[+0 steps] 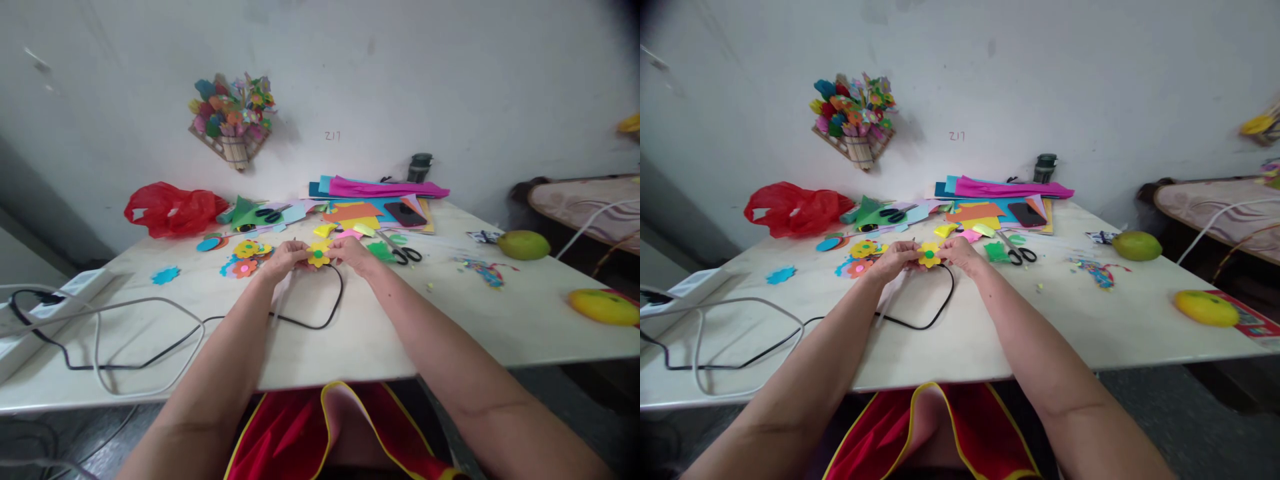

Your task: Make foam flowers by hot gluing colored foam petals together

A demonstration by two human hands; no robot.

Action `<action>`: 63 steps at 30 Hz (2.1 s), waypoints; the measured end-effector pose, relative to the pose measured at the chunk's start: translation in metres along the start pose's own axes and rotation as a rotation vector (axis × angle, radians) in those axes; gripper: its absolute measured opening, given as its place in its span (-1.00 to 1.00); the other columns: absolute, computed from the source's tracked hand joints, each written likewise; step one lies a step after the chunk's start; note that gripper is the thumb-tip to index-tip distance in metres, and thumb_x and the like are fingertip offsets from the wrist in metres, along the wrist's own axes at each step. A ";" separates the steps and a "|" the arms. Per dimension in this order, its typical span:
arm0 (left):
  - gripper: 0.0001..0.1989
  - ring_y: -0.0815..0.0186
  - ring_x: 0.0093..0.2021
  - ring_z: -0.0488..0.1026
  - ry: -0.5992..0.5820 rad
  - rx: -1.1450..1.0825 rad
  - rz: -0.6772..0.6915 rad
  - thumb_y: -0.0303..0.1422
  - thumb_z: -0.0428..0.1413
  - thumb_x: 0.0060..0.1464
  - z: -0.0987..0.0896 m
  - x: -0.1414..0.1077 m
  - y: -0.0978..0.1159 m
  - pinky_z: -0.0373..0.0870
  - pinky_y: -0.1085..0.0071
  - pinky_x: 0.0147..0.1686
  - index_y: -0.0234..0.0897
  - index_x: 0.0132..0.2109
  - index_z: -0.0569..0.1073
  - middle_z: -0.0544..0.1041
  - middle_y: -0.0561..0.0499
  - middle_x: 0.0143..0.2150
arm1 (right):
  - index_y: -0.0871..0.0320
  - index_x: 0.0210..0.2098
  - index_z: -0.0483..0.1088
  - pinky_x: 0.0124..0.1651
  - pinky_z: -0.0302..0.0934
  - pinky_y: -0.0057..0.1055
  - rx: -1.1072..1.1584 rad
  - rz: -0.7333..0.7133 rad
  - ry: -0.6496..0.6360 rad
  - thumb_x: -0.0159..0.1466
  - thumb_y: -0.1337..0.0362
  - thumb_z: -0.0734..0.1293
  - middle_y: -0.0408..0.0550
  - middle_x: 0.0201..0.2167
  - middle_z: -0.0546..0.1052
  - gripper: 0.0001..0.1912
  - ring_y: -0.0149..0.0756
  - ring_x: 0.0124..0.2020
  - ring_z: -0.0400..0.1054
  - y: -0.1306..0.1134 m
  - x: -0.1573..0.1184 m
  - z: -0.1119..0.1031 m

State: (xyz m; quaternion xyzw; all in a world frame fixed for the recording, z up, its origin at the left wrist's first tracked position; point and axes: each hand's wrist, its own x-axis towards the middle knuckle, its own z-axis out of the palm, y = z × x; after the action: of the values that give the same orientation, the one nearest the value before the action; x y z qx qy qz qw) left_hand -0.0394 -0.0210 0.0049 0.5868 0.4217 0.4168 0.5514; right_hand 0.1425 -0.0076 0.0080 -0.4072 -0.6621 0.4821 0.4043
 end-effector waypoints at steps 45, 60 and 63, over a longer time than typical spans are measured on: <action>-0.78 0.31 -0.57 0.46 -0.025 0.024 -0.017 -0.33 0.20 -0.23 0.001 -0.001 0.000 0.37 0.44 -0.52 -0.40 -0.43 0.40 0.50 -0.05 -0.56 | 0.23 -0.67 0.36 -0.60 0.07 -0.55 0.014 0.025 -0.060 -0.10 0.31 0.35 -0.12 -0.68 0.44 -0.89 -0.44 -0.62 0.30 0.004 0.002 -0.005; -0.78 0.25 -0.53 0.48 -0.044 -0.102 0.015 -0.28 0.11 -0.15 -0.001 -0.003 0.003 0.39 0.38 -0.49 -0.41 -0.43 0.38 0.52 -0.13 -0.51 | 0.24 -0.65 0.32 -0.61 0.06 -0.55 0.097 -0.013 -0.026 -0.06 0.31 0.33 -0.14 -0.71 0.39 -0.87 -0.44 -0.63 0.30 0.006 0.005 -0.009; -0.79 0.28 -0.55 0.47 -0.045 -0.061 0.001 -0.30 0.14 -0.15 0.000 -0.002 0.002 0.37 0.43 -0.51 -0.39 -0.45 0.34 0.52 -0.13 -0.52 | 0.24 -0.63 0.34 -0.61 0.06 -0.55 0.127 -0.011 -0.025 -0.05 0.27 0.34 -0.12 -0.66 0.40 -0.85 -0.44 -0.62 0.30 0.005 0.005 -0.009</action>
State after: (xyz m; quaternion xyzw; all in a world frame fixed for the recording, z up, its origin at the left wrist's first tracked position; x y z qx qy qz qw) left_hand -0.0404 -0.0231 0.0068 0.5791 0.3958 0.4165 0.5783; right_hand 0.1500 0.0006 0.0058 -0.3711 -0.6375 0.5258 0.4235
